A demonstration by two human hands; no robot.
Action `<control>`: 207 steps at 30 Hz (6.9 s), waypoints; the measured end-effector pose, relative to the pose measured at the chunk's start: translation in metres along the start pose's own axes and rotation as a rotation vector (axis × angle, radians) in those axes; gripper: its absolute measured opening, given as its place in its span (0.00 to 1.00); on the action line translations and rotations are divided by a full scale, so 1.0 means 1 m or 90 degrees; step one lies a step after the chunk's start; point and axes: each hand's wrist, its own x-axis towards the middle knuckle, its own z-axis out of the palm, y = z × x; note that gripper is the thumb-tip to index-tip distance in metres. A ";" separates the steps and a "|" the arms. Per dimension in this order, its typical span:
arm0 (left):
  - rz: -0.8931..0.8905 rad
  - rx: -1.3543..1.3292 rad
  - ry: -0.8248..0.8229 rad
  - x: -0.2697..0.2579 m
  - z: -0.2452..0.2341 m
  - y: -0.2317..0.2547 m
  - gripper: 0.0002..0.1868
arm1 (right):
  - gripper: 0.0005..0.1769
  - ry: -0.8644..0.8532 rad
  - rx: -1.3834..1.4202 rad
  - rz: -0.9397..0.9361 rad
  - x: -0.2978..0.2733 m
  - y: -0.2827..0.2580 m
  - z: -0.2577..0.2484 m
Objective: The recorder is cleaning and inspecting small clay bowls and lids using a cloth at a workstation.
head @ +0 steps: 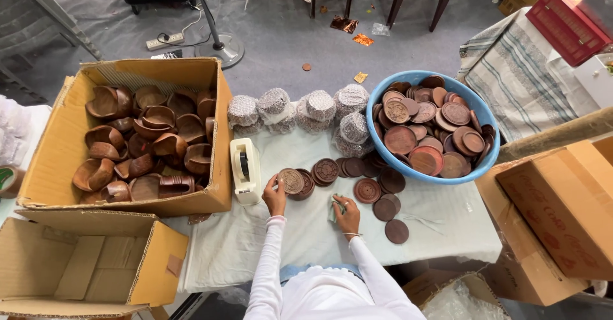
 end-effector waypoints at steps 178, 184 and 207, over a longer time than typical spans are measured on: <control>0.774 0.600 -0.517 -0.061 0.036 -0.091 0.19 | 0.57 -0.021 -0.022 -0.050 0.029 -0.011 0.056; 0.588 0.487 -0.095 -0.051 0.022 0.017 0.40 | 0.41 -0.254 -0.249 0.010 -0.007 -0.005 0.002; 0.222 0.139 -0.055 -0.037 0.032 0.052 0.38 | 0.24 -0.037 -0.067 -0.060 -0.017 0.014 0.000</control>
